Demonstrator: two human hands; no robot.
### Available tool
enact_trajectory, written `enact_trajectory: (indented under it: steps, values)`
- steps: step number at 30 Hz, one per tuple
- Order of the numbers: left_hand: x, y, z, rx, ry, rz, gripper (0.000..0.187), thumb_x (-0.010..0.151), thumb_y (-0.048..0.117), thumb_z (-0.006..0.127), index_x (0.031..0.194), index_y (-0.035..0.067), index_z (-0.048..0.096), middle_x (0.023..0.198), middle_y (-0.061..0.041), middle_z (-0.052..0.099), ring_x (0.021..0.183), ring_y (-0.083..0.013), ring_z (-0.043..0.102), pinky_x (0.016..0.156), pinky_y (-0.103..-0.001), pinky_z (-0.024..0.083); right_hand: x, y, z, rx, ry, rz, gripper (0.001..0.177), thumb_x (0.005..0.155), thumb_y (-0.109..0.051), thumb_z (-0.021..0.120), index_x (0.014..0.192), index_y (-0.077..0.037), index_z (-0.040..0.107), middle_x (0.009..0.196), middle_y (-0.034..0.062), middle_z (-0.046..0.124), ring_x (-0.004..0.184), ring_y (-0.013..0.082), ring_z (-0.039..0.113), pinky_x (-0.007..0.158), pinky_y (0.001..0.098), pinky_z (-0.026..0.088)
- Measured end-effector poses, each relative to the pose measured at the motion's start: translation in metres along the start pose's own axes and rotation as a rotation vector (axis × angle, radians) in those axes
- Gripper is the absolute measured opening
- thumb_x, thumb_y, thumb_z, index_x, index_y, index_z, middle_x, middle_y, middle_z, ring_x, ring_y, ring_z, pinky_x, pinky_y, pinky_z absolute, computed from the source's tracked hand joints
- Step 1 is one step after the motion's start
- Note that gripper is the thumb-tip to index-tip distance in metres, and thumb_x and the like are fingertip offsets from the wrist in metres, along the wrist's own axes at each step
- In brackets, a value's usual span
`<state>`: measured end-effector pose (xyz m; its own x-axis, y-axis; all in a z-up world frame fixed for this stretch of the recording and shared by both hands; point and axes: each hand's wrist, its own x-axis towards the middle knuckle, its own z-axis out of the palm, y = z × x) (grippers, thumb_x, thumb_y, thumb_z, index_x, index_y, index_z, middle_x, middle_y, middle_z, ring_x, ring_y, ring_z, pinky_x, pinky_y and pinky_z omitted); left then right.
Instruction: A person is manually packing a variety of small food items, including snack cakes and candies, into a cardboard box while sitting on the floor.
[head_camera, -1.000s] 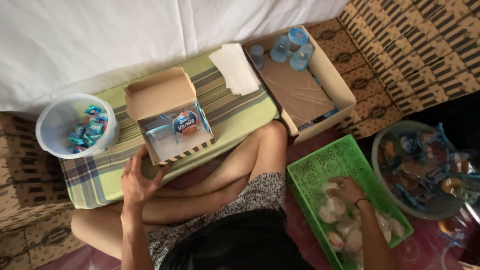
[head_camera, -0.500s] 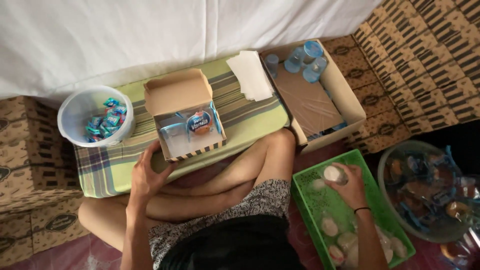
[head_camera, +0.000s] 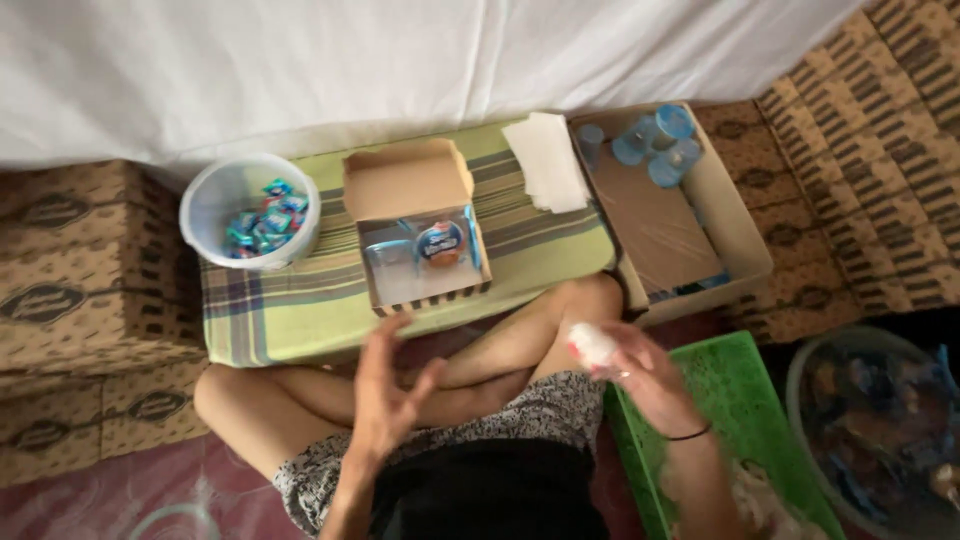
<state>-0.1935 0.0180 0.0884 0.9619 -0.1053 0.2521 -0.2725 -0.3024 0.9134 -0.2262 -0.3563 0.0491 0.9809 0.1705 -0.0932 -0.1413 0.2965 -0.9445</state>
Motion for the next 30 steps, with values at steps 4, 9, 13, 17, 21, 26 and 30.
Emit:
enact_trajectory:
  steps: [4,9,13,17,21,26,30]
  values:
    - [0.003,0.022,0.000,-0.134,-0.187,-0.037,0.071,0.088,0.031,0.072,0.145,0.001,0.043,0.144,-0.021,0.056,0.127,-0.0339,0.062,0.107,-0.047,0.050,0.025,0.023,0.044,0.261,-0.172,0.082,0.046,0.104,-0.021,0.056,0.144,0.001,0.051,0.132,0.0289,0.063,0.096,0.0363,0.072,0.071,0.0381,0.063]
    - [-0.002,0.043,-0.004,-0.343,-0.301,-0.149,0.074,0.084,0.034,0.077,0.144,-0.002,0.052,0.129,-0.020,0.069,0.104,-0.0265,0.073,0.089,-0.035,0.061,0.051,0.033,0.106,0.173,-0.154,0.323,0.045,0.102,-0.035,0.053,0.127,0.002,0.057,0.097,0.0195,0.071,0.057,0.0242,0.068,0.048,0.0307,0.056]
    - [-0.007,0.039,-0.008,-0.232,-0.077,-0.286,0.049,0.082,0.025,0.080,0.121,-0.003,0.072,0.106,-0.013,0.082,0.085,-0.0166,0.078,0.076,-0.027,0.064,0.065,0.048,0.131,-0.070,-0.078,0.136,0.035,0.106,-0.028,0.049,0.112,0.002,0.065,0.102,0.0091,0.066,0.088,0.0141,0.058,0.081,0.0275,0.046]
    - [-0.010,0.024,-0.018,-0.233,-0.024,-0.305,0.049,0.077,0.023,0.084,0.119,0.000,0.076,0.094,-0.013,0.085,0.070,-0.0132,0.077,0.063,-0.021,0.061,0.075,0.010,0.166,-0.278,-0.122,0.031,0.037,0.101,-0.026,0.053,0.120,0.002,0.068,0.122,0.0112,0.070,0.110,0.0188,0.063,0.097,0.0314,0.049]
    - [-0.002,0.030,-0.026,-0.300,-0.140,-0.276,0.073,0.063,0.028,0.091,0.128,0.007,0.067,0.111,-0.013,0.081,0.091,-0.0230,0.081,0.074,-0.034,0.069,0.086,-0.007,0.185,-0.258,-0.153,0.069,0.046,0.089,-0.030,0.067,0.123,0.001,0.066,0.114,0.0154,0.071,0.102,0.0239,0.070,0.087,0.0378,0.061]
    - [-0.009,0.009,-0.013,-0.569,-0.060,-0.316,0.039,0.082,0.017,0.082,0.111,0.002,0.062,0.095,-0.020,0.078,0.078,-0.0235,0.077,0.062,-0.029,0.065,0.095,0.024,0.173,-0.104,-0.075,-0.192,0.029,0.085,-0.005,0.079,0.112,-0.001,0.073,0.092,0.0078,0.073,0.074,0.0126,0.063,0.068,0.0234,0.056]
    - [-0.014,0.003,-0.002,-0.696,0.094,-0.351,0.016,0.095,0.016,0.071,0.098,0.002,0.065,0.089,-0.012,0.074,0.075,-0.0156,0.067,0.068,-0.028,0.059,0.095,0.017,0.179,-0.273,0.095,-0.397,0.018,0.086,-0.004,0.077,0.103,-0.005,0.072,0.091,0.0068,0.074,0.071,0.0102,0.063,0.066,0.0225,0.057]
